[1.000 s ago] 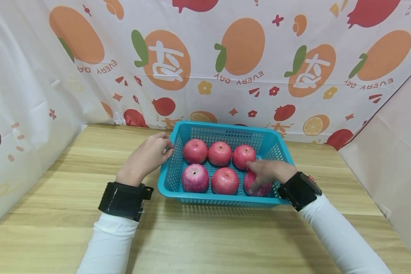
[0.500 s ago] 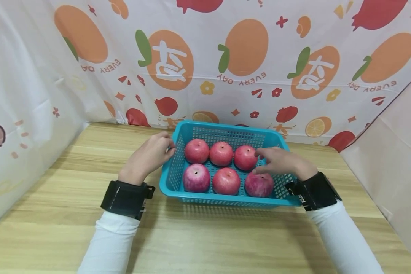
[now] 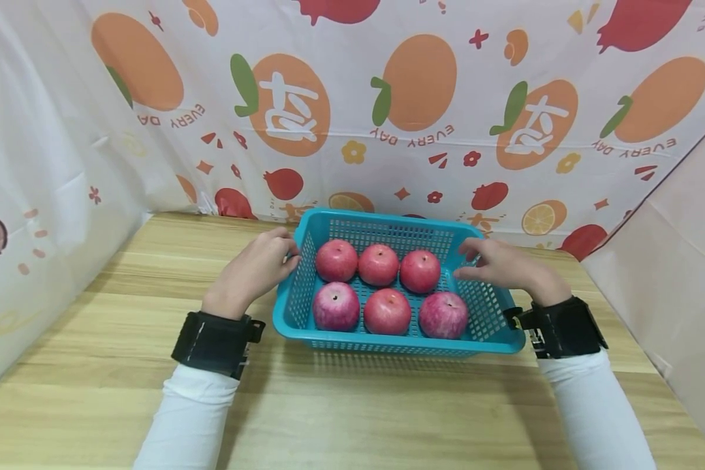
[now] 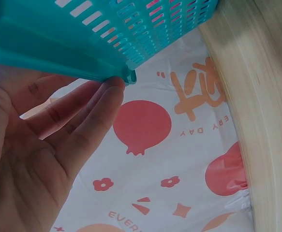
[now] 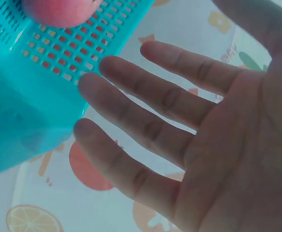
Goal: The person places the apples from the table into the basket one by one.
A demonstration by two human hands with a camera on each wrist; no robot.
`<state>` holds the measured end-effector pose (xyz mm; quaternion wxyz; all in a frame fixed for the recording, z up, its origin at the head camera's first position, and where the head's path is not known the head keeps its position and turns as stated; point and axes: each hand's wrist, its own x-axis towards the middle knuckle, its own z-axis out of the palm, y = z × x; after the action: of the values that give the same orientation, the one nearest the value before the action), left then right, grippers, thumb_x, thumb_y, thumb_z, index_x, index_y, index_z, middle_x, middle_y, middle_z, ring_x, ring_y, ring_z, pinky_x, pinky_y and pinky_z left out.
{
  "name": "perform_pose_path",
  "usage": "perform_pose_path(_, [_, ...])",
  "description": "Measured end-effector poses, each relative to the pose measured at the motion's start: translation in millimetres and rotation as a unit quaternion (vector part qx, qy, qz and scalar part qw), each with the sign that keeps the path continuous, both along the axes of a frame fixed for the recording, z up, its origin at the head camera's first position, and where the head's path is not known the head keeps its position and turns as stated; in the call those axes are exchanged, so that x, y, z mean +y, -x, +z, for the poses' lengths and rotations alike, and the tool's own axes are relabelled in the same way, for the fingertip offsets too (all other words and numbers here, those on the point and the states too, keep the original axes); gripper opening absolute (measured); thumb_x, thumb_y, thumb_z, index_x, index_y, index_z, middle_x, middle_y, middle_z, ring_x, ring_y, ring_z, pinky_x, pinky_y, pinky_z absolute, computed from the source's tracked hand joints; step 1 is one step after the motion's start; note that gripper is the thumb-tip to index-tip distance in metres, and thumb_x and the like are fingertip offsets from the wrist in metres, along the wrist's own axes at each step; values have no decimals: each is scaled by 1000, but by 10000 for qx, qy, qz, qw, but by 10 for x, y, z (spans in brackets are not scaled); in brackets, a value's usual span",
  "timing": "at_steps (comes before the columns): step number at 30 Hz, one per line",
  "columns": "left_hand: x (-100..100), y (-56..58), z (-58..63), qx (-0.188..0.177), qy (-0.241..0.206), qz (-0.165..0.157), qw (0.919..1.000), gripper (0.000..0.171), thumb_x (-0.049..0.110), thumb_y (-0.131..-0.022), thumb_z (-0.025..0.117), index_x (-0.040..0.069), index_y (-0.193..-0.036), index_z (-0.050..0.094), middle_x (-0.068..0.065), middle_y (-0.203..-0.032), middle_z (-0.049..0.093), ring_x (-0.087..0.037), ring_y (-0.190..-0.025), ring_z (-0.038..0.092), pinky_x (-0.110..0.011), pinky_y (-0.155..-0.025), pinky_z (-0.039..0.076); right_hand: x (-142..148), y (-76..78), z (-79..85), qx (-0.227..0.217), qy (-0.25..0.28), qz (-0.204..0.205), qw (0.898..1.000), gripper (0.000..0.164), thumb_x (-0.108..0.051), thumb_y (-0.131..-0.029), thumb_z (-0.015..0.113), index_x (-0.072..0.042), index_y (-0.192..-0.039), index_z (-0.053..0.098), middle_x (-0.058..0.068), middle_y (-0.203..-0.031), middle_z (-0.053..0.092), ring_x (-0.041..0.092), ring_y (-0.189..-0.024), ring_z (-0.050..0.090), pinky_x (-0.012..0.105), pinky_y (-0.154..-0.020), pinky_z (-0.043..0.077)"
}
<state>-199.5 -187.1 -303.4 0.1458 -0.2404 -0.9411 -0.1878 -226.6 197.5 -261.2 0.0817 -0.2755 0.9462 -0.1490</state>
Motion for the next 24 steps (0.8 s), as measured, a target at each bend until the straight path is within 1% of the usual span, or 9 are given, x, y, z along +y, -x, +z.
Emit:
perform_pose_path(4, [0,-2,0,-29,-26,11,10000,14,7,-80,66,-3,-90,67,-13,-87,56,-22,-77,54,-38,-67,55,60,8,6,388,67,-73,9992,45,-32,-79,68,0,-110,56,15,-97,61,24,-83,57,37,-65,56])
perform_pose_path(6, [2,-2,2,-52,-38,24,10000,15,7,-80,66,-3,-90,66,-13,-87,56,-22,-77,54,-38,-67,55,89,14,6,500,91,-133,9986,43,-31,-79,68,-1,-108,58,14,-94,62,24,-83,56,38,-65,56])
perform_pose_path(9, [5,-1,2,-72,-44,35,10000,15,7,-79,67,-3,-90,66,-13,-88,56,-22,-77,55,-38,-68,55,131,20,-3,682,148,-182,9974,39,-30,-79,68,-2,-105,59,11,-89,62,22,-78,56,36,-63,55])
perform_pose_path(15, [2,-4,-3,-30,-49,25,10000,14,7,-79,66,-3,-89,67,-13,-87,56,-22,-76,54,-38,-68,55,194,22,-16,849,286,-261,9956,33,-26,-80,67,-2,-102,62,8,-80,60,18,-69,54,32,-58,54])
perform_pose_path(24, [6,1,-10,33,-42,13,10000,13,6,-79,66,-3,-89,67,-13,-86,56,-22,-75,54,-38,-67,55,262,17,-50,1133,392,-406,9920,27,-18,-81,66,0,-101,62,10,-82,62,21,-72,55,36,-60,55])
